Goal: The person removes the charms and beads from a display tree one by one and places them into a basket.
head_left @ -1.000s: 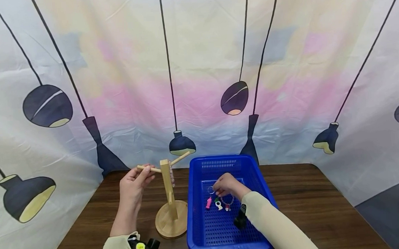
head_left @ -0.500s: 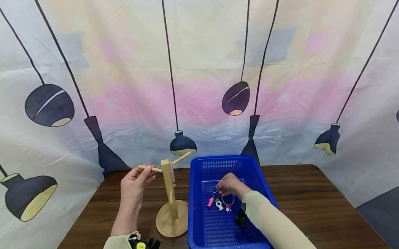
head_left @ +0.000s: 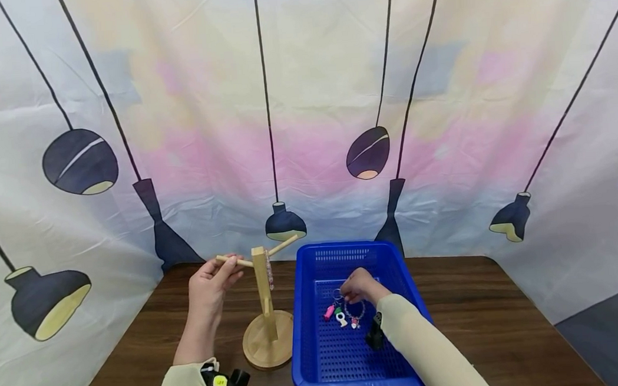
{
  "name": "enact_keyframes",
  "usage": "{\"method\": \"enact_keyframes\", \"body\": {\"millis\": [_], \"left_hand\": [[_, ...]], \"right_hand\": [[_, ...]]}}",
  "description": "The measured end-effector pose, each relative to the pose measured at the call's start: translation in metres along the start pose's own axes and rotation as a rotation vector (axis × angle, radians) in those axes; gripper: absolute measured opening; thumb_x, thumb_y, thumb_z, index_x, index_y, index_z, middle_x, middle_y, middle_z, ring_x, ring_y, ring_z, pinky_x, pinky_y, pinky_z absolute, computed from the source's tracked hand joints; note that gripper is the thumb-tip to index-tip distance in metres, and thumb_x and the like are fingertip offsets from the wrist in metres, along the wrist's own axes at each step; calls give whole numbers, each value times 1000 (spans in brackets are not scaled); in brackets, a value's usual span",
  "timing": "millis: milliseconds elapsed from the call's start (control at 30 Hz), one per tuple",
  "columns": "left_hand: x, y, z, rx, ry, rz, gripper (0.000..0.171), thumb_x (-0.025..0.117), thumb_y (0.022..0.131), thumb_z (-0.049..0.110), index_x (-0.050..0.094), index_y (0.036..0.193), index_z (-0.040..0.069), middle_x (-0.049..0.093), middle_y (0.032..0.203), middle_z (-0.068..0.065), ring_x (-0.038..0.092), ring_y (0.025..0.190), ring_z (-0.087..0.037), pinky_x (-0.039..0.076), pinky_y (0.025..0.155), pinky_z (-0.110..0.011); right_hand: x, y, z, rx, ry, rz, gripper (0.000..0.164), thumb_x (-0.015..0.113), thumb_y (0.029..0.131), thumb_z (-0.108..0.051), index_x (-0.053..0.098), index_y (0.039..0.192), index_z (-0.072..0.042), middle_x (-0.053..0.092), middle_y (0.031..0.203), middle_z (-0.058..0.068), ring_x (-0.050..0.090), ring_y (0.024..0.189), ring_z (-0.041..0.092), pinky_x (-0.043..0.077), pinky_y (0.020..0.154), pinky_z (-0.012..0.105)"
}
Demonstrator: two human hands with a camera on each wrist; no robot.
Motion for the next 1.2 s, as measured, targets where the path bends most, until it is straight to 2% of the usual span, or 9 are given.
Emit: {"method": "enact_keyframes", "body": {"millis": [467,800,1200], "left_hand": [[0,0,0,13,-18,-8,26,63,101,3,77,89,22,78,87,12,75,83,0,63,76,-14],[1,0,0,3,6,1,27,64,101,5,76,87,25,78,86,13,75,83,1,63,76,-14],[0,0,0,6,4,-5,27,64,101,4,76,88,24,78,86,12,75,81,1,63,76,-14]], "right_hand": [[-4,3,11,38,-33,34,28,68,87,7,62,64,-7,58,56,1,56,52,10,61,55,27],[-3,11,17,73,-49,41,26,69,87,5,60,66,-9,58,58,1,57,53,11,58,53,24],[-2,14,18,48,-55,51,21,71,84,5,63,67,-6,59,58,2,57,53,12,58,51,24]]}}
Point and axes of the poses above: each hand's wrist, its own y-axis towards the middle knuckle, its own x-axis out of the palm, z = x × y, the point moved 6 cm from there along y, towards the middle knuckle
